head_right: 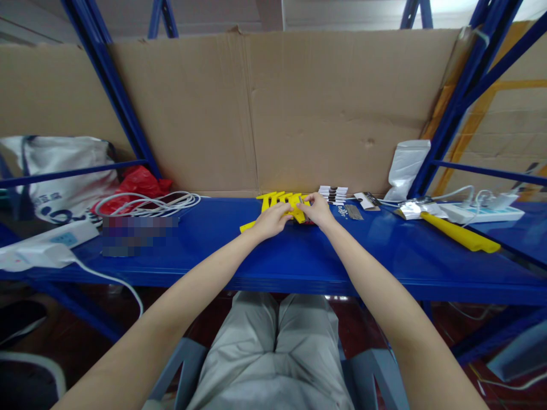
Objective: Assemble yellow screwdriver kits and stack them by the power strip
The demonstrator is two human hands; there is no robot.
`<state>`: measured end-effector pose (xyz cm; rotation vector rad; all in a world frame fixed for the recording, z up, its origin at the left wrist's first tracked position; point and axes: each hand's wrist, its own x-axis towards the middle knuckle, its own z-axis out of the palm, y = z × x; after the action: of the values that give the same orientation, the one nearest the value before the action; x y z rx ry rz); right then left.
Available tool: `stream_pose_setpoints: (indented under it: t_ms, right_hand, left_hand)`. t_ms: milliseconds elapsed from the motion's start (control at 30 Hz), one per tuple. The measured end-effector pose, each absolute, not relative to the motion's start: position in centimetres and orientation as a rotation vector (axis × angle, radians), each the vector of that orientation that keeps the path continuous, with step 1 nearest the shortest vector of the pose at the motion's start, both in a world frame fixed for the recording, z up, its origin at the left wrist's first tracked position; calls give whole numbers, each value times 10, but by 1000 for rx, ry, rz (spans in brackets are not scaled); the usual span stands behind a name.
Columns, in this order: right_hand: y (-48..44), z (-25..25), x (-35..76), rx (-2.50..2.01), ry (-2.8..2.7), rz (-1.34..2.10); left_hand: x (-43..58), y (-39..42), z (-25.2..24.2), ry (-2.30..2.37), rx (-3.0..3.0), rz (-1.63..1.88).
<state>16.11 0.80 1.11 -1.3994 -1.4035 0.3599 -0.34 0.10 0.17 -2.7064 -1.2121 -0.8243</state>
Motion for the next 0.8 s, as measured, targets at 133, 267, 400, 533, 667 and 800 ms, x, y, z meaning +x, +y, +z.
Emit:
stream_pose_setpoints:
  t_ms: [133, 267, 400, 533, 667, 800]
  right_hand:
    - [0, 19, 159, -1386, -1283, 652]
    - [-10, 26, 159, -1366, -1337, 1056]
    - [-11, 25, 160, -1339, -1335, 1218]
    - [-9, 22, 162, -1305, -1338, 1229]
    - [-9, 21, 162, -1300, -1352, 1228]
    - [-11, 23, 160, -1329, -1353, 1213]
  left_hand:
    - [-2, -3, 4, -1252, -2662, -781]
    - [-2, -3, 4, -1251, -2633, -800]
    - [-3, -3, 3, -1255, -2617, -822]
    - [-3, -3, 3, -1246, -2619, -822]
    - [-4, -3, 3, -1242, -2623, -825]
    - [-4, -1, 2, -1236, -2641, -845]
